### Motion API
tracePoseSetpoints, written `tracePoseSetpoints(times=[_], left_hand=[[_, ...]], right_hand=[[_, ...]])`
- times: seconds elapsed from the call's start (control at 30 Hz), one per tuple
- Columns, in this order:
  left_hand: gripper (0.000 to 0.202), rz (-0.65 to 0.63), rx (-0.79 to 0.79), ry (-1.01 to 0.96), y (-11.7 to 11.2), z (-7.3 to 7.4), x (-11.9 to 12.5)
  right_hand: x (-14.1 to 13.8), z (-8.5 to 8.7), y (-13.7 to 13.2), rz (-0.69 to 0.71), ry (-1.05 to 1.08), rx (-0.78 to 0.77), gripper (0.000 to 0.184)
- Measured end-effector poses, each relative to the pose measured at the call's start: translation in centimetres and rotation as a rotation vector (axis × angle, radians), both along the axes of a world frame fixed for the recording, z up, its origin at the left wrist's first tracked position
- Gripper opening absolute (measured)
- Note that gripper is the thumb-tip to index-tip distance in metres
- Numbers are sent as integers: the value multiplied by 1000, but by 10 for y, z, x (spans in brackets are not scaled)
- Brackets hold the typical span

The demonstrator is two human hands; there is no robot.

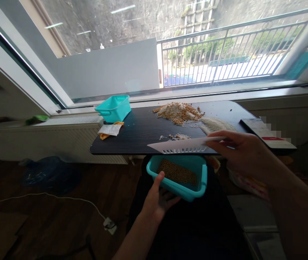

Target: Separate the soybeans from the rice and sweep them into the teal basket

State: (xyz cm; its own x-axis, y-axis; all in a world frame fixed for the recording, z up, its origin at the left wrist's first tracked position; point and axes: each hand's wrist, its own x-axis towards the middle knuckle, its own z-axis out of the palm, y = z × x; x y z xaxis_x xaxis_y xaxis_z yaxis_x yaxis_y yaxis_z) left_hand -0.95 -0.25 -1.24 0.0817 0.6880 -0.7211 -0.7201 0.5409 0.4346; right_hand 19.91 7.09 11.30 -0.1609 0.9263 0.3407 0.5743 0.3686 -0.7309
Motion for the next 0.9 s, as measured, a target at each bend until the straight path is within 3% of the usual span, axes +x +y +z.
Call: tracePoseSetpoints(times=[0.13, 0.3, 0.47, 0.9], left_hand=[[57, 13, 11, 1, -1, 1, 2], [54, -4, -2, -8, 0, 1, 4], [53, -11, 1, -11, -1, 1, 6], [55, -82, 1, 2, -1, 0, 18]], right_hand=[[10, 1, -4, -243, 6, 35, 32], [21, -5, -4, -387, 49, 40, 32], [28, 0, -7, -539, 6, 7, 31], [31, 1, -11, -486, -6, -20, 34]])
